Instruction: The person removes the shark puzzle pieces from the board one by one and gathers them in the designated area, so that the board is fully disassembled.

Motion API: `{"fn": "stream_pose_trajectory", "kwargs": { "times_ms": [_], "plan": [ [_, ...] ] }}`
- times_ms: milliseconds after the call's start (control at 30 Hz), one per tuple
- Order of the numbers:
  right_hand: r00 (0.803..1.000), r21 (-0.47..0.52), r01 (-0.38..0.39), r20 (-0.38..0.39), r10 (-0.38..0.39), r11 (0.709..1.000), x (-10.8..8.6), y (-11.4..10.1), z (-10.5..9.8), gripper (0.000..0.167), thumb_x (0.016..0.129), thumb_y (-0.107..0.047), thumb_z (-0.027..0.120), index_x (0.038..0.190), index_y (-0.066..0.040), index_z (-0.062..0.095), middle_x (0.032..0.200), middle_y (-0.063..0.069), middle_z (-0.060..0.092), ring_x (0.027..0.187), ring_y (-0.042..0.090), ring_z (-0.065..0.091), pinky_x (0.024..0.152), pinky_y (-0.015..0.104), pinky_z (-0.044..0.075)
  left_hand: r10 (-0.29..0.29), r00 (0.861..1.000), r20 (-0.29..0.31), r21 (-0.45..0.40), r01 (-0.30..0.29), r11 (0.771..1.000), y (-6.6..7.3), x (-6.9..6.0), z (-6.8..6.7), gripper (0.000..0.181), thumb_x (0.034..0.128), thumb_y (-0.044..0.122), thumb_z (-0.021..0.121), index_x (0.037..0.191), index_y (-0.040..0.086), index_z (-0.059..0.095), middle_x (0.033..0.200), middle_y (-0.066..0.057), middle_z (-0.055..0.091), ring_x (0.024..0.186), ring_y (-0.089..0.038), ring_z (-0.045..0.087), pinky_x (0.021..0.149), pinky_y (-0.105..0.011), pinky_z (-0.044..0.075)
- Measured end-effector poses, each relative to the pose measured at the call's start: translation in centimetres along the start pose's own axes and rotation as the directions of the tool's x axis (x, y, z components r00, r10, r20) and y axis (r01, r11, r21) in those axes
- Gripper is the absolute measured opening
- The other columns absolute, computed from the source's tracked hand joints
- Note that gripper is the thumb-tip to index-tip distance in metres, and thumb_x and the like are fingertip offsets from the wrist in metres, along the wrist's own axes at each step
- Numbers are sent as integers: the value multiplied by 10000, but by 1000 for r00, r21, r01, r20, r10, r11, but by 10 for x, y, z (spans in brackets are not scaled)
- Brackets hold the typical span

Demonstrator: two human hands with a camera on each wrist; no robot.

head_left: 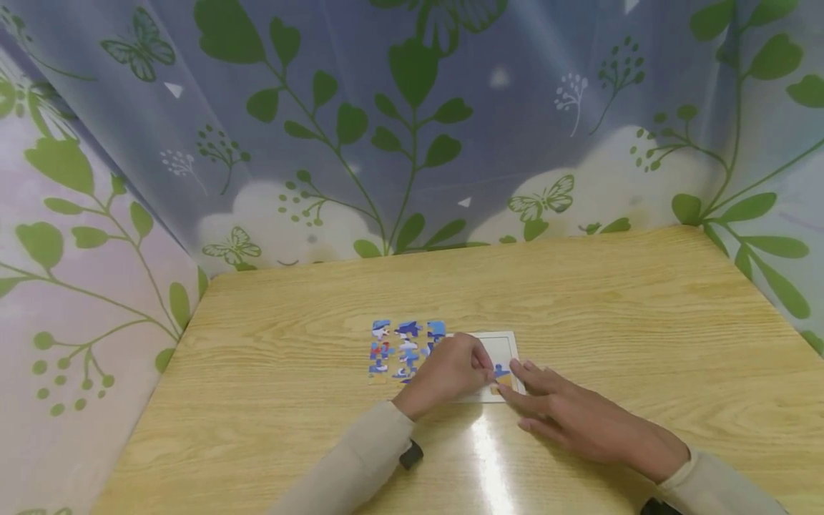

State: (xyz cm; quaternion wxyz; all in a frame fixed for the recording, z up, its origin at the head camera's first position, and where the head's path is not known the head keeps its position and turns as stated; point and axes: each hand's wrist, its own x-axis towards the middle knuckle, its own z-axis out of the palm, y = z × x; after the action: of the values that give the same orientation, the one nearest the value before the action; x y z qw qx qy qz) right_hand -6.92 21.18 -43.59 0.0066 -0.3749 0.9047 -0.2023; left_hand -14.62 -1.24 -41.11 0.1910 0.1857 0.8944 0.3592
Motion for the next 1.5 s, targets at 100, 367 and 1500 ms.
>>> {"fn": "stream_pose_trajectory", "kwargs": {
  "times_ms": [100, 367, 1500],
  "plan": [
    [1000, -4, 2, -4, -2, 1000, 1, 0, 0, 455, 1024, -250, 617, 1442, -79, 553, 1538, 289, 371, 1366, 486, 419, 1028, 601, 417, 6, 1000, -27, -10, -6, 1000, -4, -2, -7, 61, 874, 103, 780, 844, 110, 727, 802, 52, 649, 728, -104, 600, 646, -245, 512],
    [1000, 0, -4, 5, 4, 1000, 3, -1, 0, 436, 1018, -242, 627, 1414, -67, 585, 1526, 302, 384, 1374, 475, 416, 1046, 611, 393, 29, 994, -103, -1, -29, 1000, -20, -10, -31, 90, 863, 89, 760, 807, 148, 721, 827, 58, 662, 781, -110, 613, 718, -290, 527],
    [999, -27, 26, -41, -27, 999, -3, -2, 3, 436, 1021, -255, 618, 1415, -72, 585, 1523, 294, 391, 1371, 464, 419, 1150, 469, 273, -15, 992, -124, 93, 27, 995, -53, -32, -51, 105, 868, 41, 770, 797, 119, 772, 821, 35, 725, 744, -108, 620, 671, -283, 536]
  ]
}}
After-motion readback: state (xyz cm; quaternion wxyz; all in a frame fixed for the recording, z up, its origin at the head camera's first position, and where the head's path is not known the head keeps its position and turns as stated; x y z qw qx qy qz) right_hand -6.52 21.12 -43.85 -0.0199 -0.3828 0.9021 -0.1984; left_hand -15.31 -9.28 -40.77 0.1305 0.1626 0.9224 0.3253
